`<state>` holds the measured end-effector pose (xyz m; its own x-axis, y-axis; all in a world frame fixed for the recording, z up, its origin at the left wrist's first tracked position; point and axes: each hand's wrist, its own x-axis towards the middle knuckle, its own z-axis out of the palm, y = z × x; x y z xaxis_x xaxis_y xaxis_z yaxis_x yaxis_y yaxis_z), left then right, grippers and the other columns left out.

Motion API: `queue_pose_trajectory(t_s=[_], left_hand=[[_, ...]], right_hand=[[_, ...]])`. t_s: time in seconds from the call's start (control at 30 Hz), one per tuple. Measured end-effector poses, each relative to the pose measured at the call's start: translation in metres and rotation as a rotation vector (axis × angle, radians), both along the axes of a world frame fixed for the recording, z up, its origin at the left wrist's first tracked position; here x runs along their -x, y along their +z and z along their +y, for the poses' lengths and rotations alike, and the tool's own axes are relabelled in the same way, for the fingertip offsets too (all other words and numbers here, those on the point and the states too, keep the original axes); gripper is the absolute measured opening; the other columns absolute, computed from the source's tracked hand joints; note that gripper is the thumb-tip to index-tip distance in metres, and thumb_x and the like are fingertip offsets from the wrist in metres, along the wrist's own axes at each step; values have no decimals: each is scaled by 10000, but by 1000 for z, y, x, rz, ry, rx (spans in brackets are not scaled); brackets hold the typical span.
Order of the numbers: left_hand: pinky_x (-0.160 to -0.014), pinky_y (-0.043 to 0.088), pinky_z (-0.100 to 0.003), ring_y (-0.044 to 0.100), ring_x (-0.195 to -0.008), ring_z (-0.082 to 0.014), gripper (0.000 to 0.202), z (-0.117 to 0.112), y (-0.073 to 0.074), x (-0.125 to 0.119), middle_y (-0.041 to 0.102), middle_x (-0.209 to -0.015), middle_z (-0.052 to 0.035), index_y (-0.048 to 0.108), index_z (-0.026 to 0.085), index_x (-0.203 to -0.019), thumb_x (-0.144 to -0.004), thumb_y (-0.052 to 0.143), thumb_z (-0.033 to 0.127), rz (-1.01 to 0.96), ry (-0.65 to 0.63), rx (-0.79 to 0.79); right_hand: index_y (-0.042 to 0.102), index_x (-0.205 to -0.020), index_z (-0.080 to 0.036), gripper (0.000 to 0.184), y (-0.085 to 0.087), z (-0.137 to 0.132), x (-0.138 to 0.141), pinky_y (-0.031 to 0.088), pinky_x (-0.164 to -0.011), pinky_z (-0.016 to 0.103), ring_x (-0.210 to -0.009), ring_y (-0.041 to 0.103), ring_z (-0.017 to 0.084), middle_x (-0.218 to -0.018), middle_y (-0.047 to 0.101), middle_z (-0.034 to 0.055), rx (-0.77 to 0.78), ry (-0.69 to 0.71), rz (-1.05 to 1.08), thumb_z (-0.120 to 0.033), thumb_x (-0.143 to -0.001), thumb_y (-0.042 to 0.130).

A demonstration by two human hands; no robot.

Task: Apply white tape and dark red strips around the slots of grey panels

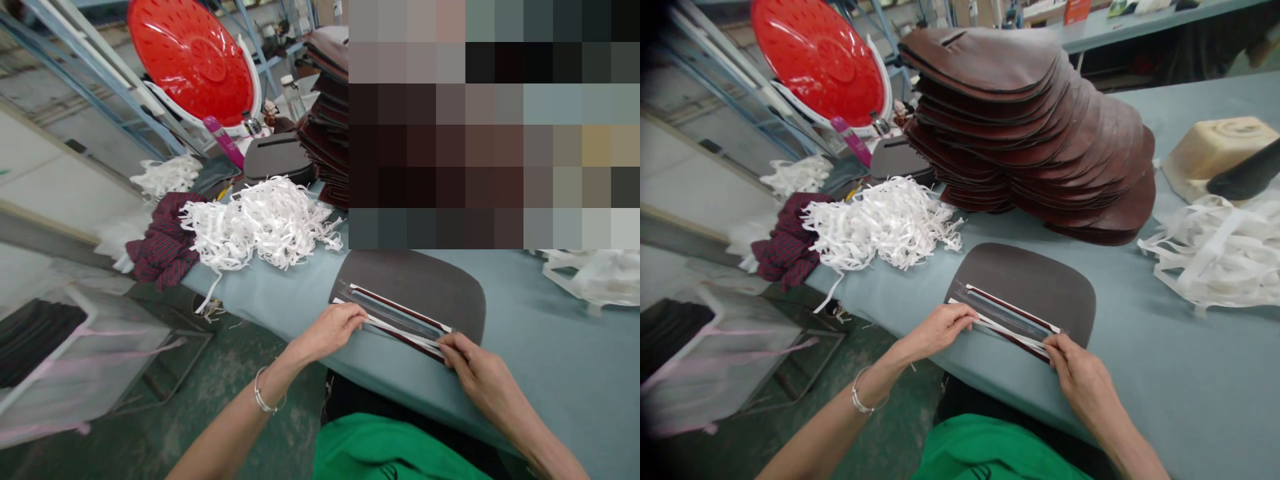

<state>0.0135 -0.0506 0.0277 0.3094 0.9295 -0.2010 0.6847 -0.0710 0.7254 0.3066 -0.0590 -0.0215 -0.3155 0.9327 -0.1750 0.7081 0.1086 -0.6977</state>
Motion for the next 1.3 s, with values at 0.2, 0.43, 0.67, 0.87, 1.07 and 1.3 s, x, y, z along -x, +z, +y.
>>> queue_pose_trajectory(t_s=[0.2, 0.43, 0.67, 0.87, 1.07, 1.3], left_hand=[[-598, 400, -211, 559, -625, -117, 162, 17, -25, 19, 634, -692, 7, 628, 173, -807, -819, 513, 287, 60, 293, -26], [-592, 404, -218, 571, -613, -122, 154, 31, -40, 22, 645, -675, -9, 634, 160, -753, -775, 517, 257, 112, 379, -33], [-578, 395, -209, 581, -610, -118, 155, 37, -42, 24, 662, -680, -9, 646, 155, -751, -755, 512, 233, 144, 387, 1], [-549, 376, -211, 563, -577, -117, 156, 40, -40, 22, 653, -645, -5, 645, 154, -716, -745, 529, 254, 184, 399, 24], [-577, 388, -219, 570, -598, -122, 123, 40, -41, 21, 648, -650, 3, 630, 163, -705, -751, 538, 231, 227, 403, 16], [-732, 402, -275, 561, -808, -162, 89, 21, -46, 1, 619, -847, -28, 563, 183, -885, -833, 498, 151, 430, 358, -345]], right_hand=[[526, -752, -263, 364, -5, -3, 11, 363, -479, 271, -493, 567, 189, -581, 606, 2, -72, -177, -208, -586, -833, 381], [578, -756, -255, 394, -2, -2, 8, 397, -470, 258, -487, 584, 172, -590, 623, 5, -27, -236, -117, -602, -799, 394], [596, -807, -252, 375, -4, -6, 6, 400, -482, 228, -523, 600, 150, -621, 634, -15, 20, -256, -123, -581, -797, 415], [594, -771, -250, 383, -3, -5, 6, 390, -465, 225, -493, 584, 151, -597, 623, -13, 31, -266, -138, -588, -783, 414], [593, -780, -250, 377, -2, -2, 6, 379, -475, 227, -511, 585, 153, -605, 620, -15, 35, -272, -138, -576, -786, 403], [582, -751, -239, 259, 0, -2, 8, 344, -530, 237, -532, 557, 143, -582, 600, -21, 29, -285, -145, -431, -817, 421]])
